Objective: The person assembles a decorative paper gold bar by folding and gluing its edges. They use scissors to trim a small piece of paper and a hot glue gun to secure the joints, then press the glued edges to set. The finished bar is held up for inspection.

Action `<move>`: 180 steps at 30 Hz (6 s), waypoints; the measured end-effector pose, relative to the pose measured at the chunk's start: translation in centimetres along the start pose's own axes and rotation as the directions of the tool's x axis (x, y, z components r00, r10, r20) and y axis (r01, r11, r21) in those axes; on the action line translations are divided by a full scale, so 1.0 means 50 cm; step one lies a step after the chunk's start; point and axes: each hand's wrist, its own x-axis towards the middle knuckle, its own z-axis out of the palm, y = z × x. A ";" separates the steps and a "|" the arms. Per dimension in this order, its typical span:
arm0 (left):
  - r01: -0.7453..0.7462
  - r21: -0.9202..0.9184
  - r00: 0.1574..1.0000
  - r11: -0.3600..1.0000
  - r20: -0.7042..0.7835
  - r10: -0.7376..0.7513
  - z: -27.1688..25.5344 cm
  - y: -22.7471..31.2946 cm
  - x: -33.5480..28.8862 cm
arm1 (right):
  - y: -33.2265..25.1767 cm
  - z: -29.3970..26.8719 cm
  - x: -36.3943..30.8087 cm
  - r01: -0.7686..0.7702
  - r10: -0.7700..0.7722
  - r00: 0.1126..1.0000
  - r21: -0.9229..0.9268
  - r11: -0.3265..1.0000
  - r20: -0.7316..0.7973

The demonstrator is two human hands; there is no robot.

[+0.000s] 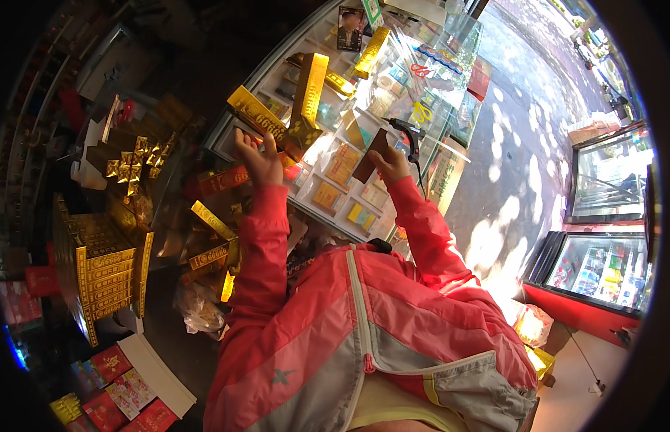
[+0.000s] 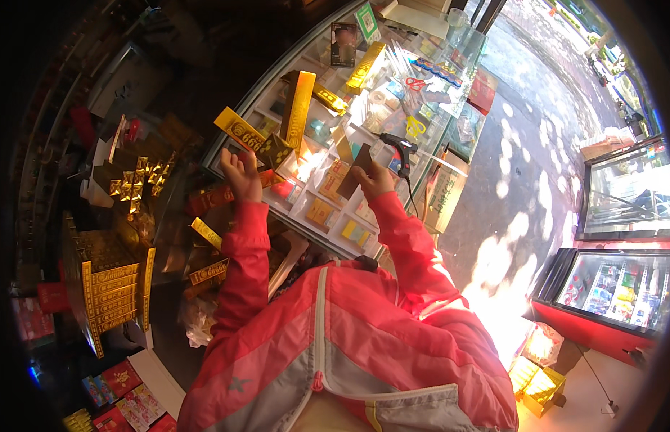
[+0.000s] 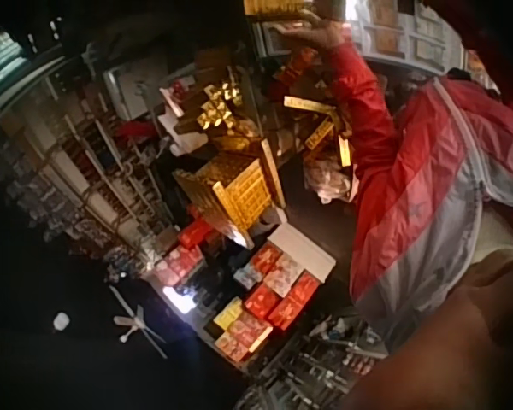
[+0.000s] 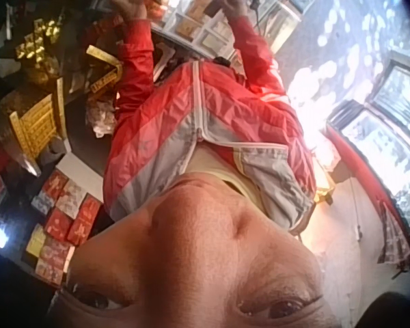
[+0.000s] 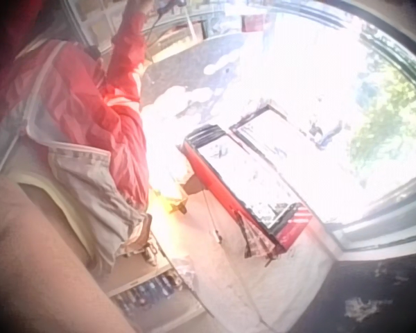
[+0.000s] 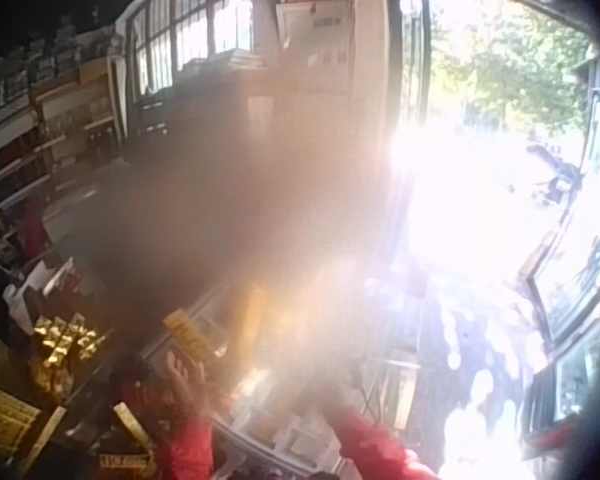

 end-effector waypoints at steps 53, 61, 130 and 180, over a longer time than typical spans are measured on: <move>0.452 -0.422 0.888 0.786 0.296 -0.352 -0.031 -0.120 0.102 | 0.020 0.047 -0.041 -0.146 0.298 0.954 -0.802 0.579 0.040; 0.634 -0.768 0.768 0.096 0.639 0.041 -0.078 -0.089 0.119 | 0.017 0.041 -0.046 -0.036 0.190 0.976 -0.784 0.619 0.105; 0.679 -0.476 0.665 -0.558 0.722 0.192 -0.015 0.053 -0.043 | -0.445 0.103 -0.107 0.514 -0.524 0.845 -0.425 0.745 0.105; 0.776 -0.545 0.535 -0.318 0.835 -0.127 -0.001 0.143 -0.083 | -0.437 -0.003 -0.017 0.871 -0.628 0.449 -0.155 0.466 0.635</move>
